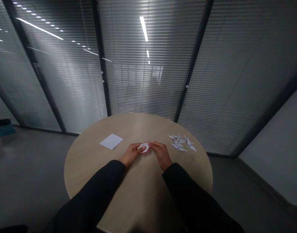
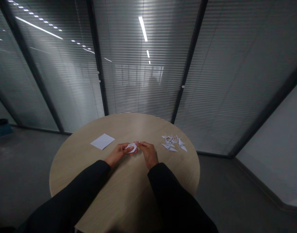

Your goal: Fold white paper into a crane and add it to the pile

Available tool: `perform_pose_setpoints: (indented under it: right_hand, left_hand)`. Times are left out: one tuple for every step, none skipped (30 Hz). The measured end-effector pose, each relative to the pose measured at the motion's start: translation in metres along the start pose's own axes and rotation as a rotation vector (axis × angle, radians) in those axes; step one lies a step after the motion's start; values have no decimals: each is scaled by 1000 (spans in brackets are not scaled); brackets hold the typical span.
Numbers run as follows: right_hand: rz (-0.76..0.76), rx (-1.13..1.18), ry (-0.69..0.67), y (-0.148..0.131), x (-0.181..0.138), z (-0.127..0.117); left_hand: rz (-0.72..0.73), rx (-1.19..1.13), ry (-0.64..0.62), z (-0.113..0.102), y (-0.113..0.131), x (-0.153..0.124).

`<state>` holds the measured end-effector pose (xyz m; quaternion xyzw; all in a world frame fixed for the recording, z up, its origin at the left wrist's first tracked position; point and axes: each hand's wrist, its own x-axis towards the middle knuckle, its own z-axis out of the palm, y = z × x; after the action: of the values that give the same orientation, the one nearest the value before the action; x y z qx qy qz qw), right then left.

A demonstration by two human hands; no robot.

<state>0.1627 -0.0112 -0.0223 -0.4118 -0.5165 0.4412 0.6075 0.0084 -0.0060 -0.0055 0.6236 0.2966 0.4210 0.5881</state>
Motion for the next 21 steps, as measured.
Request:
perform_pose_setpoints:
  right_hand:
    - [-6,-16,7,-2,0,0]
    - [-13,-35,12,-4,-1,-1]
    - [-20,-49,13,-5,-1,-1]
    - [-22,-57,11,-6,-1,-1]
    - [-20,-59,7,-7,-2,-1]
    - [-13,-53,3,-8,-2,0]
    - [-1,-41,2,-9,-3,1]
    - [13,-28,5,-10,-3,2]
    - [26,-14,11,-11,-4,2]
    - [38,-4,21,-12,-4,3]
    - [48,2,31,-12,-5,4]
    - [54,4,39,-12,-5,4]
    - [57,1,45,-12,-5,4]
    - [55,-3,51,-12,-6,5]
    - [51,-7,56,-12,-6,5]
    - [46,-11,60,-12,-6,5]
    - [42,-14,60,-11,-6,5]
    - [40,-17,57,-11,-6,5]
    - [41,-21,46,-10,-5,5]
    - [42,-23,29,-9,-5,5]
    - [43,-21,5,-8,-4,5]
  left_hand:
    - [-3,22,9,0,-1,1]
    - [-7,47,19,0,-2,1]
    - [-10,77,29,-1,-4,2]
    - [-9,112,40,-2,-5,2]
    - [-5,151,54,-3,-7,3]
    - [4,190,73,-4,-8,3]
    - [12,227,91,-5,-9,4]
    - [17,258,106,-6,-10,4]
    - [18,281,113,-7,-11,4]
    - [19,297,115,-8,-12,4]
    - [20,310,113,-9,-12,4]
    - [23,323,111,-10,-12,4]
    - [28,337,112,-10,-11,4]
    - [35,350,115,-9,-11,3]
    - [43,361,115,-9,-10,3]
    - [49,369,111,-9,-9,2]
    - [52,375,106,-8,-8,2]
    - [53,380,105,-8,-8,2]
    - [54,383,107,-8,-8,2]
    - [55,388,116,-8,-8,2]
    - [57,394,135,-8,-8,2]
